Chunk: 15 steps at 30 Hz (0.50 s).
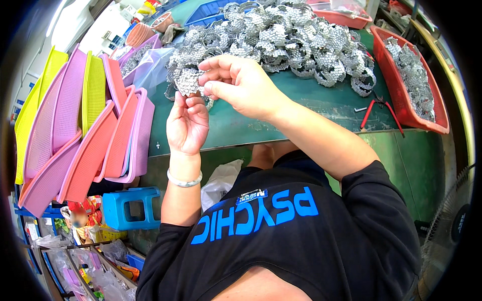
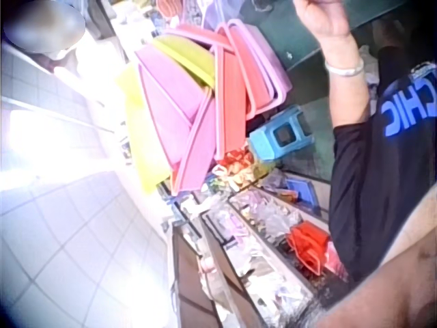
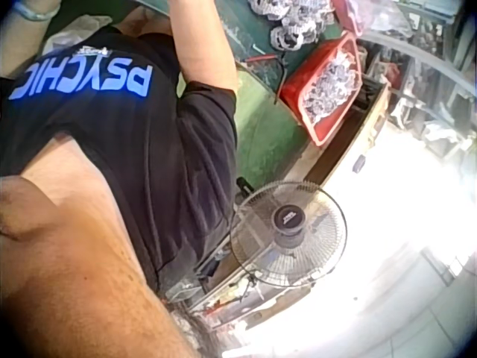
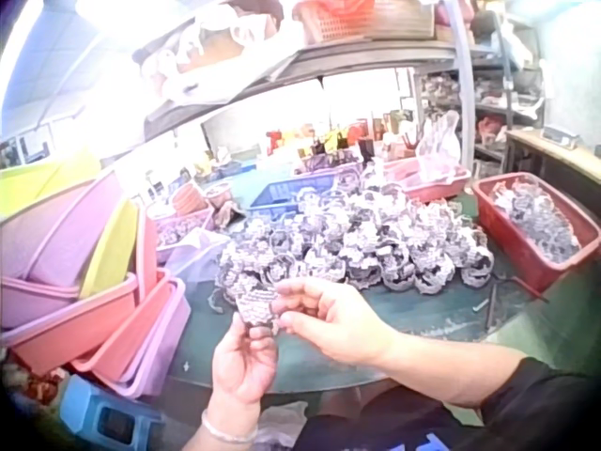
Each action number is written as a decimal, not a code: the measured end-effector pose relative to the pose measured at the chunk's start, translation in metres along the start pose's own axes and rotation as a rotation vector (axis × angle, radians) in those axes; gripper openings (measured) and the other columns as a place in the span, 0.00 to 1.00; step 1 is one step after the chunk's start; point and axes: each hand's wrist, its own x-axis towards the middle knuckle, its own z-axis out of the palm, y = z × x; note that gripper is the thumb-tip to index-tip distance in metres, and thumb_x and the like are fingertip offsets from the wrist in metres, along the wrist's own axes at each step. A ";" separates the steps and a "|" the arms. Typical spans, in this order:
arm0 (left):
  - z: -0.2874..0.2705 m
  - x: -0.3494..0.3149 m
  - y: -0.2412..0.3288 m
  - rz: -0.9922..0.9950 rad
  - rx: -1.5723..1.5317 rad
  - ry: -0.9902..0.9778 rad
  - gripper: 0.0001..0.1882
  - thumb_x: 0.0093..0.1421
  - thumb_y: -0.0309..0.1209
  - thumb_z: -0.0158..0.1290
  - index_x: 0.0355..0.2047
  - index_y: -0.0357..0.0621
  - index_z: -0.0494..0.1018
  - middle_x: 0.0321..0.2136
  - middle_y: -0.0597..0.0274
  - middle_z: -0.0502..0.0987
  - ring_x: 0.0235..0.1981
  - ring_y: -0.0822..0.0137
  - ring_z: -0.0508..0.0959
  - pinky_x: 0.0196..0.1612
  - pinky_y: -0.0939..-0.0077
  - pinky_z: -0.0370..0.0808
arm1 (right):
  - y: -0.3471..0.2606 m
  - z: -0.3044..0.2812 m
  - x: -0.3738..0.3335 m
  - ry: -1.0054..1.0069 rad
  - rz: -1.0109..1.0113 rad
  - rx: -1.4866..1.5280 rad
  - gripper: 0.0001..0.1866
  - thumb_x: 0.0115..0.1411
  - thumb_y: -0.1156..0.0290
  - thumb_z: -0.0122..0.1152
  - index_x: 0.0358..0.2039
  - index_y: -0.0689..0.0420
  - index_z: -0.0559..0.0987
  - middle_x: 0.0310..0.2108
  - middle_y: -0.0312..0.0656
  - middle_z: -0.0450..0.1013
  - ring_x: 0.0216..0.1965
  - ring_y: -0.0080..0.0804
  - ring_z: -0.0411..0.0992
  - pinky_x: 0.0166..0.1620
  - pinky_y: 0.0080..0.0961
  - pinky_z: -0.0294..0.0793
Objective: The person picks up small, silver, mesh-like metal sponges from a green table, inspects them by hand, and places them into a red plastic basket. The person repeats this process for several items before picking up a black mesh bag and placing it into the basket.
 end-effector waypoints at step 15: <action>0.001 -0.002 -0.003 -0.042 -0.004 0.029 0.15 0.65 0.36 0.39 0.37 0.34 0.65 0.29 0.58 0.70 0.28 0.72 0.70 0.28 0.83 0.70 | -0.008 0.000 -0.007 -0.020 0.010 -0.010 0.18 0.56 0.77 0.54 0.48 0.65 0.68 0.40 0.45 0.72 0.37 0.25 0.71 0.42 0.21 0.72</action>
